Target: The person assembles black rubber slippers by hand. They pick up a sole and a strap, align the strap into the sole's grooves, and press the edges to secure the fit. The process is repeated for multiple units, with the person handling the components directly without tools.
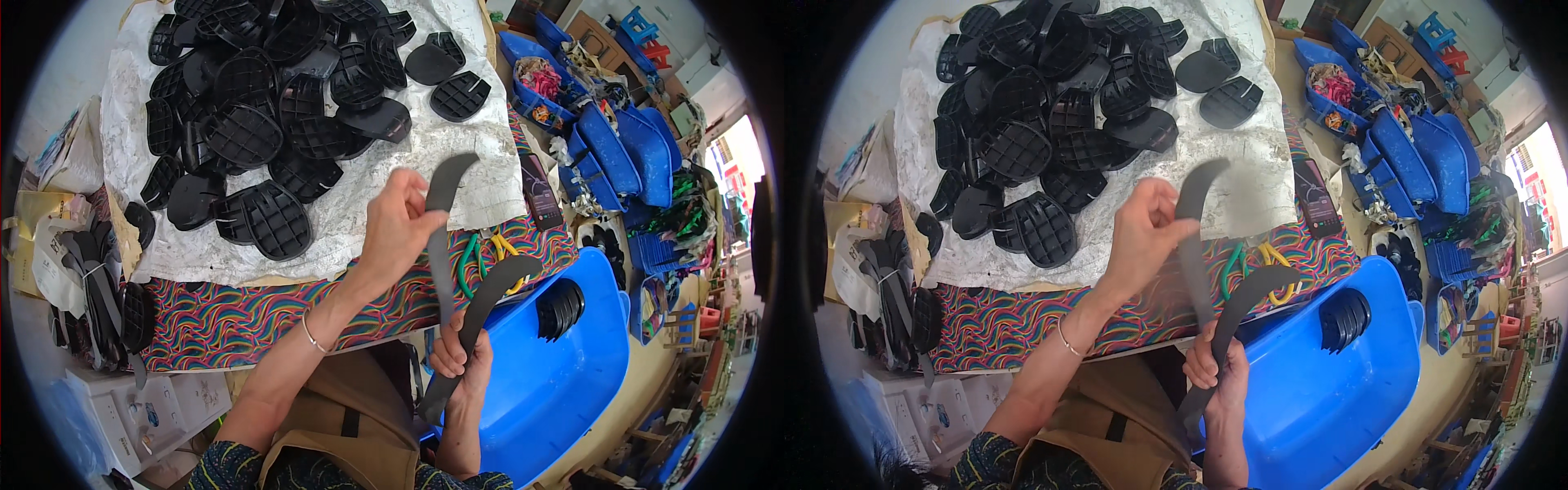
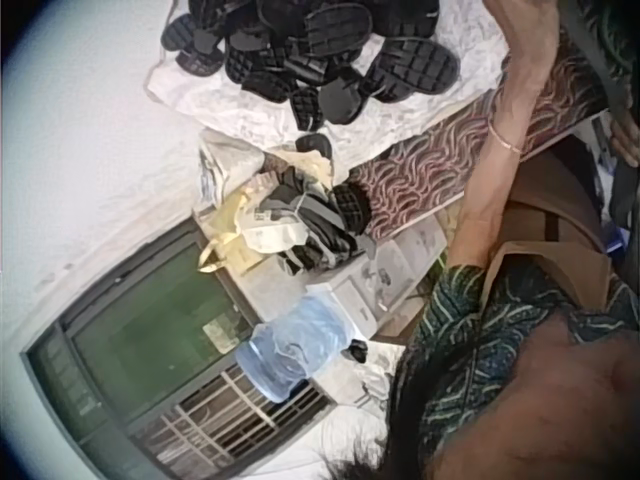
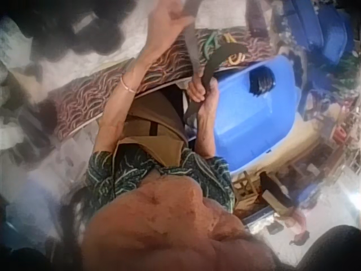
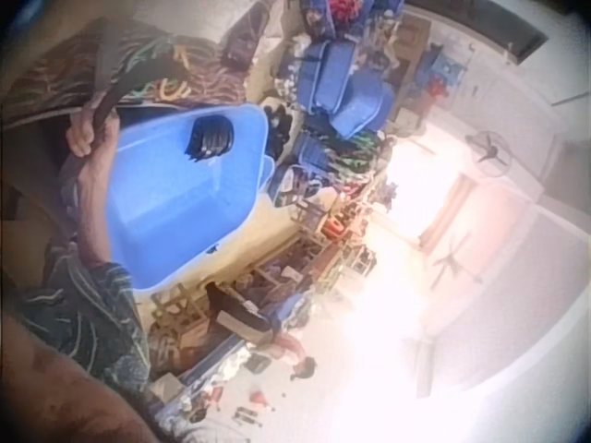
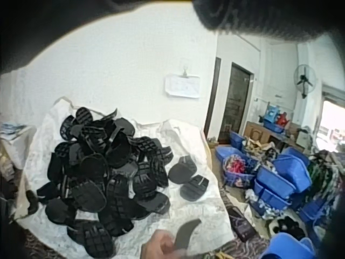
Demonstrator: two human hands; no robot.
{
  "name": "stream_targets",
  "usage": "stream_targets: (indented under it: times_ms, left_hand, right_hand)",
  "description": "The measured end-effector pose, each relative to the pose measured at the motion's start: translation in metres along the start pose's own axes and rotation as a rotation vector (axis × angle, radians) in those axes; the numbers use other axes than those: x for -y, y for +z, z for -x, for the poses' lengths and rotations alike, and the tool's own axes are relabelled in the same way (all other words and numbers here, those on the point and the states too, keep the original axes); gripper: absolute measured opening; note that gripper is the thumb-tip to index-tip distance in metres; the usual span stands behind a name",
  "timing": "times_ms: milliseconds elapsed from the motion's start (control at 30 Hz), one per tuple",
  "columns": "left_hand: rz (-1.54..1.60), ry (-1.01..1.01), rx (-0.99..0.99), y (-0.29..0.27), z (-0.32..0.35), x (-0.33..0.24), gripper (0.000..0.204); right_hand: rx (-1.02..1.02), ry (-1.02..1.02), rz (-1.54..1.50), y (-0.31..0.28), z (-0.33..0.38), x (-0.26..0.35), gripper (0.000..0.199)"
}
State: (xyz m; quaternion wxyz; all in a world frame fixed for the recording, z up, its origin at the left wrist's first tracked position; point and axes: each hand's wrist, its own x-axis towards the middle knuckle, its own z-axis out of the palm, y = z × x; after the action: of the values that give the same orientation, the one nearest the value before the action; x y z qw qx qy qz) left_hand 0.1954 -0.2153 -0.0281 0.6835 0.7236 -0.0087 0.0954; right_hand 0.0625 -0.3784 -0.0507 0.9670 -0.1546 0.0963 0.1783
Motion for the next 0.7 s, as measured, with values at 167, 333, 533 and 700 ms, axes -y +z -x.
stream_targets:
  times_ms: [167,333,533,700]
  left_hand:
    - [-0.113,0.079,-0.075,-0.004,-0.011,0.017,0.055]
    - [0.182,-0.178,0.327,-0.021,0.043,0.001,0.029]
    - [0.606,-0.36,0.369,-0.042,0.08,0.009,0.028]
    - [0.584,-0.236,0.321,-0.03,0.103,0.003,0.037]
  right_hand:
    - [0.015,0.054,0.037,0.001,-0.004,-0.006,0.016]
    - [-0.021,0.177,0.029,0.001,-0.009,-0.016,0.017]
    - [-0.145,0.182,0.783,0.018,-0.014,-0.009,0.021]
    - [-0.152,0.197,0.43,0.023,-0.021,-0.006,0.02]
